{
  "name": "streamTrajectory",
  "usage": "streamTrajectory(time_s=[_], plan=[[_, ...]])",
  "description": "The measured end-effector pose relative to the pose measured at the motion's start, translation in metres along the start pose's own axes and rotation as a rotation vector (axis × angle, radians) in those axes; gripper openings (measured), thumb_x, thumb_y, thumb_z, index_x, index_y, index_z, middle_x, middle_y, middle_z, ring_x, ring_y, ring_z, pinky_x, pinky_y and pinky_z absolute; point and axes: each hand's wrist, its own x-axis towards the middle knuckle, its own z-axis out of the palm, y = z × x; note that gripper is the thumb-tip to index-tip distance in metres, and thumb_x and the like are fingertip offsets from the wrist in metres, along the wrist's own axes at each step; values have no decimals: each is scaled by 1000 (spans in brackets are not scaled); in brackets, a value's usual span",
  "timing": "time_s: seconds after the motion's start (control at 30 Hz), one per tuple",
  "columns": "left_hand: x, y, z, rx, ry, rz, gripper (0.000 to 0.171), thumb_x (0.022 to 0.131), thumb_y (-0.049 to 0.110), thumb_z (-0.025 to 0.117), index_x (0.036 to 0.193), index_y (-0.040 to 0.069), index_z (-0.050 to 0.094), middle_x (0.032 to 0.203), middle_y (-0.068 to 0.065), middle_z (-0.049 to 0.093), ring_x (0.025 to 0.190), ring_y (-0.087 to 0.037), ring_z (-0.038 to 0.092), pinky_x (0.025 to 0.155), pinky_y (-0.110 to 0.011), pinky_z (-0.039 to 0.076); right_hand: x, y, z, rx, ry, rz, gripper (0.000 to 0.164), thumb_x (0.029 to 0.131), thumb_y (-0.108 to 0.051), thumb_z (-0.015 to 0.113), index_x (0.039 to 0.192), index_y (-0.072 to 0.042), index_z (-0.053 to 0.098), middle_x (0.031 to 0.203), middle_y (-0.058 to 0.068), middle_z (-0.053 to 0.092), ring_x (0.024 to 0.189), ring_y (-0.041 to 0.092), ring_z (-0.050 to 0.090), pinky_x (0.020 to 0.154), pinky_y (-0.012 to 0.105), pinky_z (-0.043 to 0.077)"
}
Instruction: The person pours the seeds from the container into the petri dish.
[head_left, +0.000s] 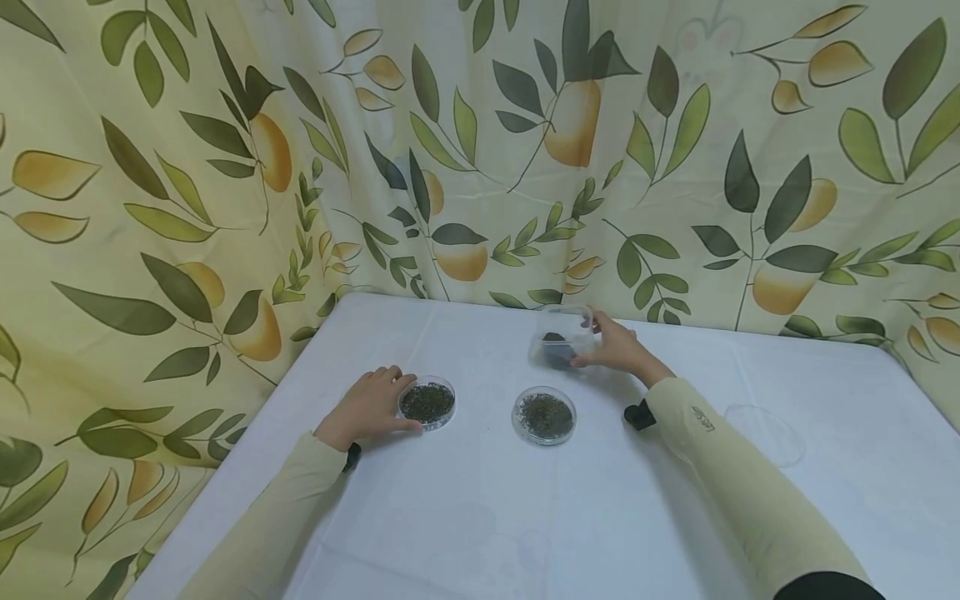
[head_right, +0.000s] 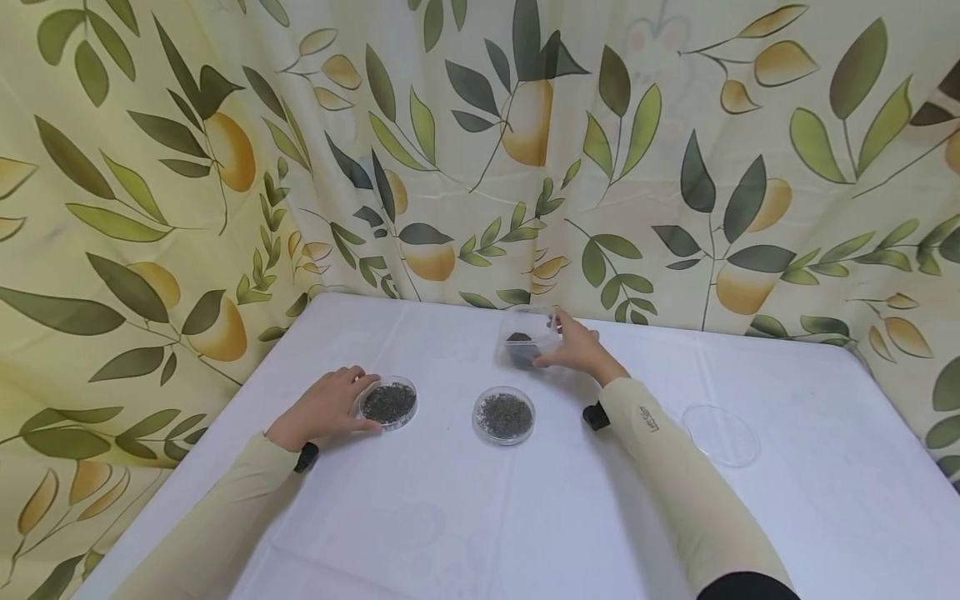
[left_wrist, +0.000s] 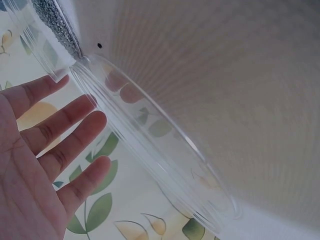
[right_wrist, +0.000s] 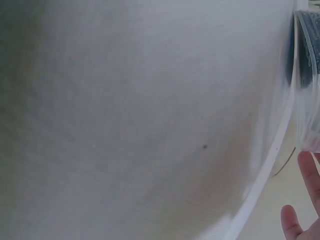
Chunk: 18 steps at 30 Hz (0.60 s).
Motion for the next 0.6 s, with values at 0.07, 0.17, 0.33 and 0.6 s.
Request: streamTrajectory(time_s=[0.07, 0.17, 0.33, 0.6], plan=[[0, 0, -1, 1, 0, 4, 87, 69, 71, 63, 130, 9, 53, 112, -11, 58, 98, -28, 56, 84, -44, 47, -2, 1, 0, 22, -6, 12, 85, 71, -31, 80, 134, 3, 35, 136, 26, 44, 126, 43, 40, 100, 68, 19], [-1, 1, -2, 3, 0, 6, 88, 69, 71, 63, 130, 9, 53, 112, -12, 58, 98, -28, 56, 84, -44, 47, -4, 4, 0, 48, -17, 18, 83, 72, -31, 79, 133, 4, 35, 137, 26, 43, 127, 43, 39, 102, 66, 23], [-1, 1, -3, -1, 2, 2, 86, 69, 70, 64, 130, 9, 53, 111, -11, 58, 98, -28, 56, 83, -44, 47, -6, 7, -1, 63, -32, 27, 83, 72, -29, 79, 133, 5, 35, 136, 28, 42, 126, 45, 39, 100, 60, 35], [-1, 1, -2, -1, 3, 2, 87, 69, 70, 64, 130, 9, 53, 111, -12, 58, 97, -28, 56, 83, -44, 46, -5, 9, -3, -46, -33, 48, 84, 70, -33, 80, 131, 7, 37, 131, 31, 47, 122, 46, 43, 96, 68, 23]])
